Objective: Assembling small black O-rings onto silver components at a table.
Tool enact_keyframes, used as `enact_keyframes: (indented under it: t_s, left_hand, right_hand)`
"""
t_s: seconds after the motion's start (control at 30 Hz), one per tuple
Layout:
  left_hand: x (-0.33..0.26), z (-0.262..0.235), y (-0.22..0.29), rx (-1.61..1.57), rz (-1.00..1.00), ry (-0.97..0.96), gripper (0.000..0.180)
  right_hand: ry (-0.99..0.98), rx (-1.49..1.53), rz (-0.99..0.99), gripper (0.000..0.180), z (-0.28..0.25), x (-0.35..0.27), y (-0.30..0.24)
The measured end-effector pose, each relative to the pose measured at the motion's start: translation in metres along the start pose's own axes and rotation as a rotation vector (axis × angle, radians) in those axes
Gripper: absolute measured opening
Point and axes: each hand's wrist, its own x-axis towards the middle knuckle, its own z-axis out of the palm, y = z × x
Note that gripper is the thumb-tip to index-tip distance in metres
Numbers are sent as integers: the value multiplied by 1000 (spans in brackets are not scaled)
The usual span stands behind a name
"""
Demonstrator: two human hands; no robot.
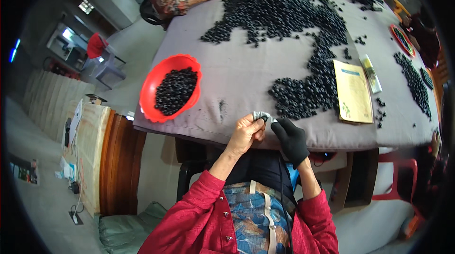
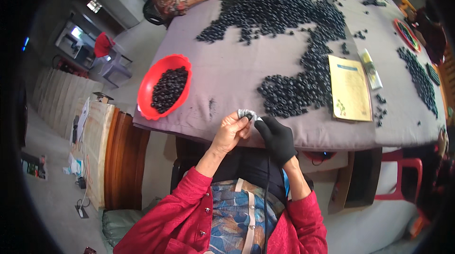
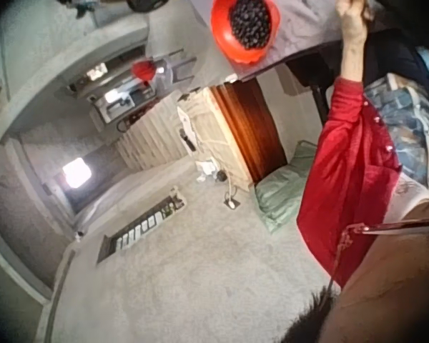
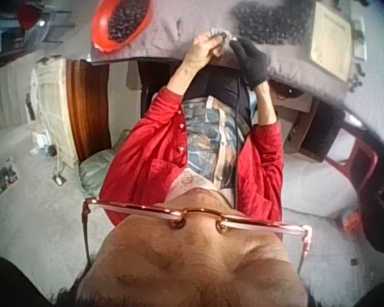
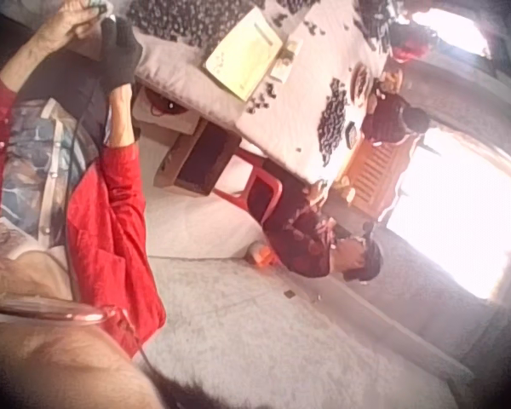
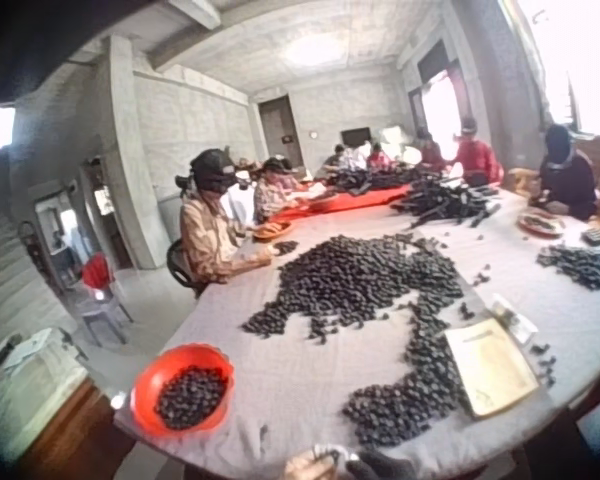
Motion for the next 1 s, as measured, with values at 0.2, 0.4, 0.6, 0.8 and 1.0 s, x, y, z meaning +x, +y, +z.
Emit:
enact_keyframes:
  t_s: [0.2,0.4,0.6,0.8,1.0]
  left_hand:
    - [-22,-31,92,394,380,405,15]
    - [-26,-72,162,917,575,651,11]
    - [4,-38,78,1104,420,384,14]
    - [63,-5,29,1275,416,192,17]
    - [95,5,16,1522,407,197,19]
  right_hand:
    - [57,-17,57,25,-2,-3,-3]
    - [41,14,58,26,-3,0,-9]
    - [72,46,43,23,-1,1,-5]
    - [28,27,46,24,-3,0,-2]
    - [11,19,79,24,-2,1,-2]
